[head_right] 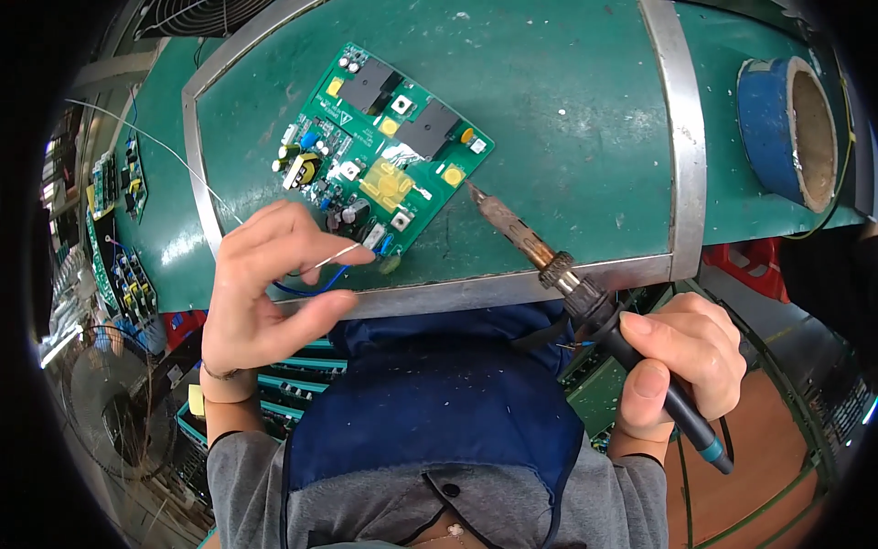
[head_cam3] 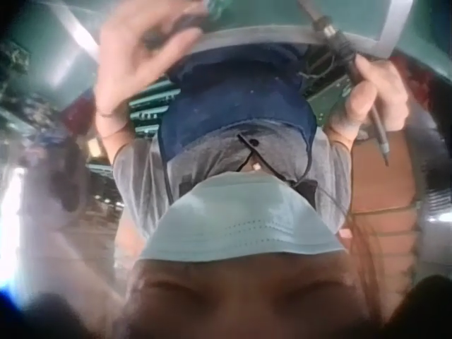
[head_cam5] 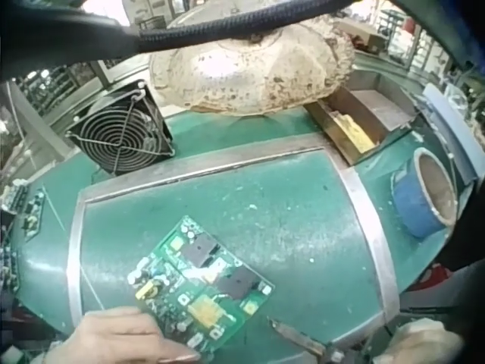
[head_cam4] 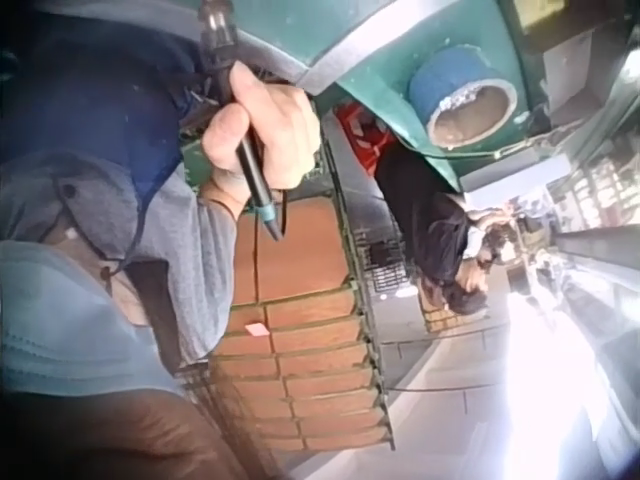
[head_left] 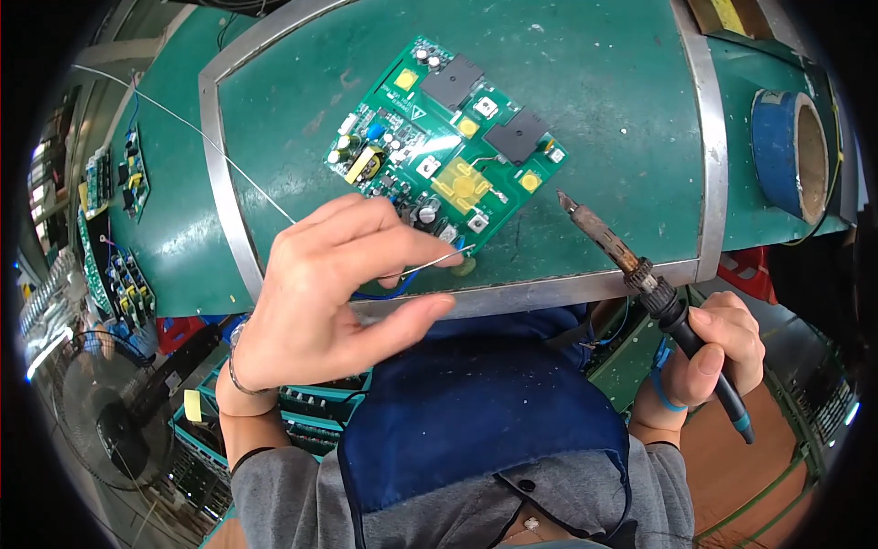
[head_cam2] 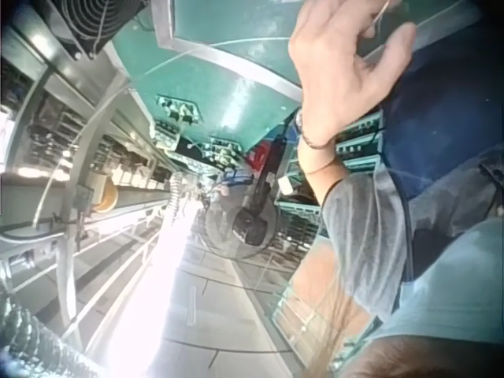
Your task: The person solders connections on a circuit board using a soldering iron and solder wire, sets it aside, and takes another circuit board from a pile. They then solder various points on both sides of the new circuit board using the soldering iron and solder wire.
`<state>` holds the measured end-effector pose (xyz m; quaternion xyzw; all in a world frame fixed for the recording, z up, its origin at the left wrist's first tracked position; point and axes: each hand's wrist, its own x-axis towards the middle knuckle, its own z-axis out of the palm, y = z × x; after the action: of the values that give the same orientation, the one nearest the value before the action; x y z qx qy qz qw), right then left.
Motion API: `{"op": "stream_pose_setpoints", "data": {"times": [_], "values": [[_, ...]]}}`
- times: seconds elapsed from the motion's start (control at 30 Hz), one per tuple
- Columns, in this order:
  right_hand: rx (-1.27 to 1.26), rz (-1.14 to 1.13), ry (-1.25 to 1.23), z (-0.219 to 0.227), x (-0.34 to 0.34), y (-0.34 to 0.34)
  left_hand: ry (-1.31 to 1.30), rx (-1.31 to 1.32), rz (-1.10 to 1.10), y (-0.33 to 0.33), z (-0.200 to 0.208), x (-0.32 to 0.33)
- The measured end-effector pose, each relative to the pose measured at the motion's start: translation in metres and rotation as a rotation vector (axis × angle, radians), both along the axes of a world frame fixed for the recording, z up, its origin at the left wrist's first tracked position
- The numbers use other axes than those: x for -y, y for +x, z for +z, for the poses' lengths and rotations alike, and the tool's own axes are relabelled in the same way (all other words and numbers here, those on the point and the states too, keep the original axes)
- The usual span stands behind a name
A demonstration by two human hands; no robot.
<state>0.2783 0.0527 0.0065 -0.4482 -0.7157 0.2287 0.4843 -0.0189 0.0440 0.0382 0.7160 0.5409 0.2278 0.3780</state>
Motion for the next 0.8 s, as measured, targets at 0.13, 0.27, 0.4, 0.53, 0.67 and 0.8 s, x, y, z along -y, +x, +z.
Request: {"op": "stream_pose_setpoints", "data": {"times": [0.13,0.27,0.4,0.53,0.67,0.8], "values": [[0.013,0.183,0.032,0.000,-0.012,-0.007,-0.126,0.131,0.156,0.002,-0.001,0.007],[0.028,0.225,0.041,-0.006,-0.014,-0.014,0.154,-0.135,0.257,0.015,-0.013,0.015],[0.068,0.241,-0.003,-0.004,-0.009,-0.018,0.325,-0.241,0.119,0.015,-0.017,0.009],[0.081,0.240,0.015,-0.008,-0.007,-0.023,0.337,-0.261,0.092,0.016,-0.020,0.007],[0.079,0.264,0.015,-0.009,-0.008,-0.024,0.301,-0.301,0.096,0.016,-0.018,0.007],[0.072,0.287,0.016,-0.010,-0.009,-0.023,0.310,-0.333,0.107,0.018,-0.019,0.007]]}}
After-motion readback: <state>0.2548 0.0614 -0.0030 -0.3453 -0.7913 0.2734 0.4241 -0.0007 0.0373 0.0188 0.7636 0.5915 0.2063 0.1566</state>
